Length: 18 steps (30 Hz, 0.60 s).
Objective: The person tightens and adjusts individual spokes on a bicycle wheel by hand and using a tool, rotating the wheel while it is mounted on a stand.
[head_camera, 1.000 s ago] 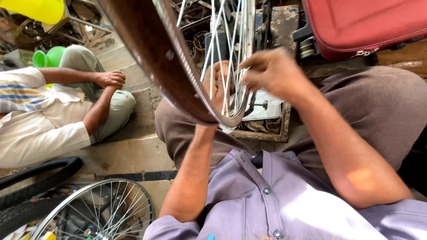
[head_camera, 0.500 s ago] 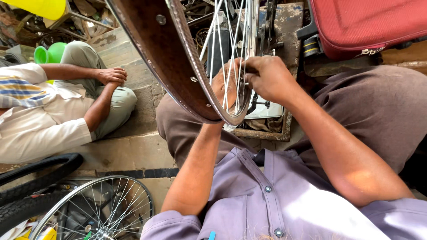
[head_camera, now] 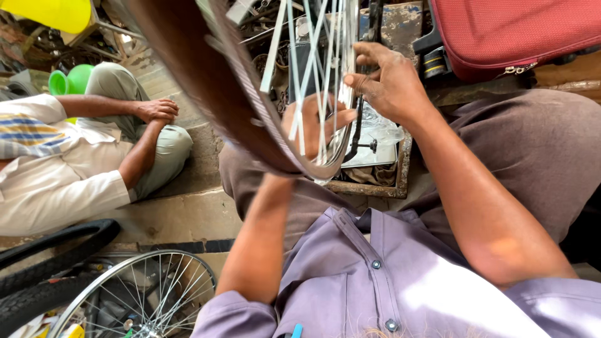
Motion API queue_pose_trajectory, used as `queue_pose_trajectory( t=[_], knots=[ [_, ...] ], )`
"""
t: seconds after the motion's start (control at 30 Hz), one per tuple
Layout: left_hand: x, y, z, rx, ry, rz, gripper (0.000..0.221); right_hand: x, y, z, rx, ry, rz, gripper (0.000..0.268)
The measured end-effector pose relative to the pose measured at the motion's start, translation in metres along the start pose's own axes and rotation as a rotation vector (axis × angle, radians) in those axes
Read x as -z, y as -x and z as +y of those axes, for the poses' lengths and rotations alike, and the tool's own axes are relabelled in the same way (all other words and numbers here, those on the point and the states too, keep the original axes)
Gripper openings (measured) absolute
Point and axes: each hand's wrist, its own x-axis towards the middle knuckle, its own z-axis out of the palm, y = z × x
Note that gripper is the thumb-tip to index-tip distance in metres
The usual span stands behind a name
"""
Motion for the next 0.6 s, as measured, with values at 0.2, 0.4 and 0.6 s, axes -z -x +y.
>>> queue_pose_trajectory(
  t=[0.2, 0.4, 0.6],
  knots=[
    [0.033, 0.011, -0.019, 0.174, 1.300, -0.528, 0.063, -0.003, -0.001, 0.000, 0.076, -0.210, -0.116, 0.074],
    [0.057, 0.020, 0.033, 0.427, 0.307, -0.192, 0.054, -0.020, -0.004, 0.001, -0.004, -0.311, -0.204, 0.069],
    [0.041, 0.016, 0.031, -0.059, 0.864, -0.250, 0.053, -0.019, 0.000, -0.006, 0.066, -0.301, -0.208, 0.056]
  ],
)
